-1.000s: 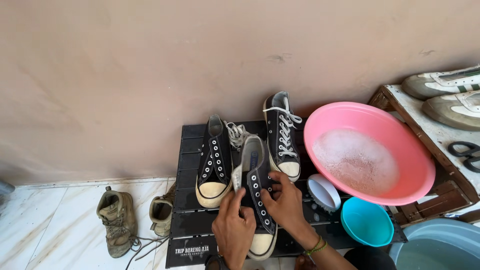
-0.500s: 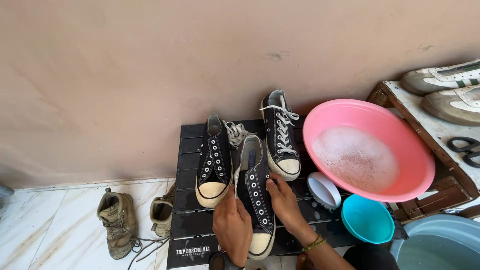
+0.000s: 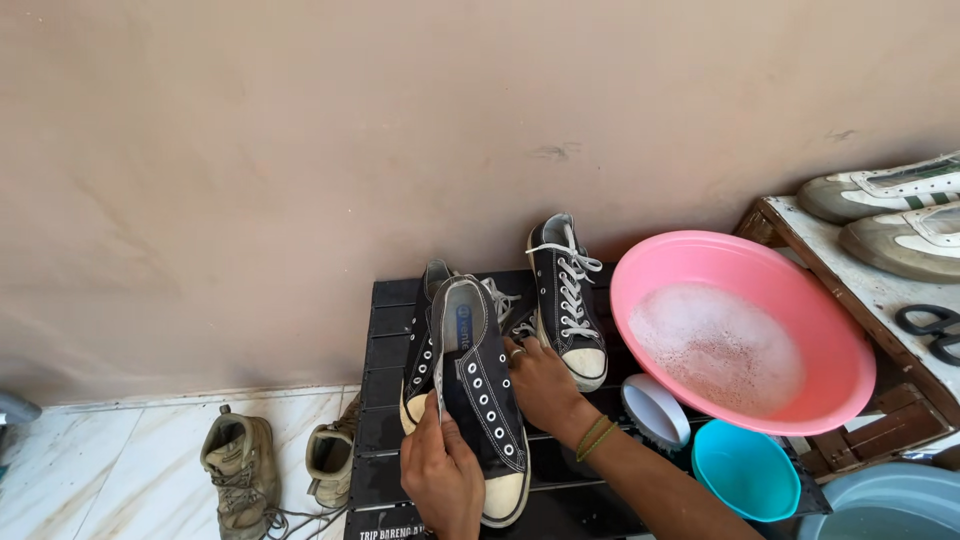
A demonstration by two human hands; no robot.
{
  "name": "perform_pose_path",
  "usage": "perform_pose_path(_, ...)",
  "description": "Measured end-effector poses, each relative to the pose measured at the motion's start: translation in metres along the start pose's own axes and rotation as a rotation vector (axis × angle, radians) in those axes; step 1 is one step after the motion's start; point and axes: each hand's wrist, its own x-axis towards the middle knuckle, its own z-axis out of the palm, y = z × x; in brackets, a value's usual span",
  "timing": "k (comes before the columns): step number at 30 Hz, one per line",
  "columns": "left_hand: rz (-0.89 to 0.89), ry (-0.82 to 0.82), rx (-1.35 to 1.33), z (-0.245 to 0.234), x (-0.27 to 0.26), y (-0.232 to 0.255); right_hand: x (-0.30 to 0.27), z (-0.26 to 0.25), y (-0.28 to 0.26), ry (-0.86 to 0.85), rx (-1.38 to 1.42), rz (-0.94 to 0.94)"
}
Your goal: The person removes the laces from a black sneaker and then scrubs the shoe's sole and sides with a brush dipped in soapy water. The person repeatedly dips the brush into a pink basin to apply soap while cleaning the shoe.
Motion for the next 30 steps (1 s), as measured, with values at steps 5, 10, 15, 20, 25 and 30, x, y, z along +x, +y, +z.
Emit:
perform_pose_path(5, -0.019, -0.022, -0.031, 0.001, 0.001, -0.003, -0.011, -0.032, -0.008, -0.131, -0.094, 0.118)
perform_pose_path(10, -0.041, -0.093, -0.057, 0.006, -0.004, -0.001, -0.030, -0.028, -0.005, -0.152, -0.110, 0.237)
perform_pose_path(15, -0.143, -0.281, -0.084, 0.012, -0.002, 0.010, -0.056, -0.060, 0.018, 0.250, 0.604, 0.296)
perform_pose_path(20, -0.156, -0.446, -0.138, 0.016, 0.003, 0.019, -0.079, -0.062, -0.013, -0.112, 0.953, 0.717)
perform_pose_path(25, -0.232, -0.611, -0.251, 0.005, 0.010, 0.010, -0.078, -0.019, -0.031, -0.005, 0.877, 0.592)
perform_pose_path(30, -0.093, -0.738, -0.230, 0.007, -0.005, 0.000, -0.080, -0.002, -0.050, 0.167, 0.457, 0.469)
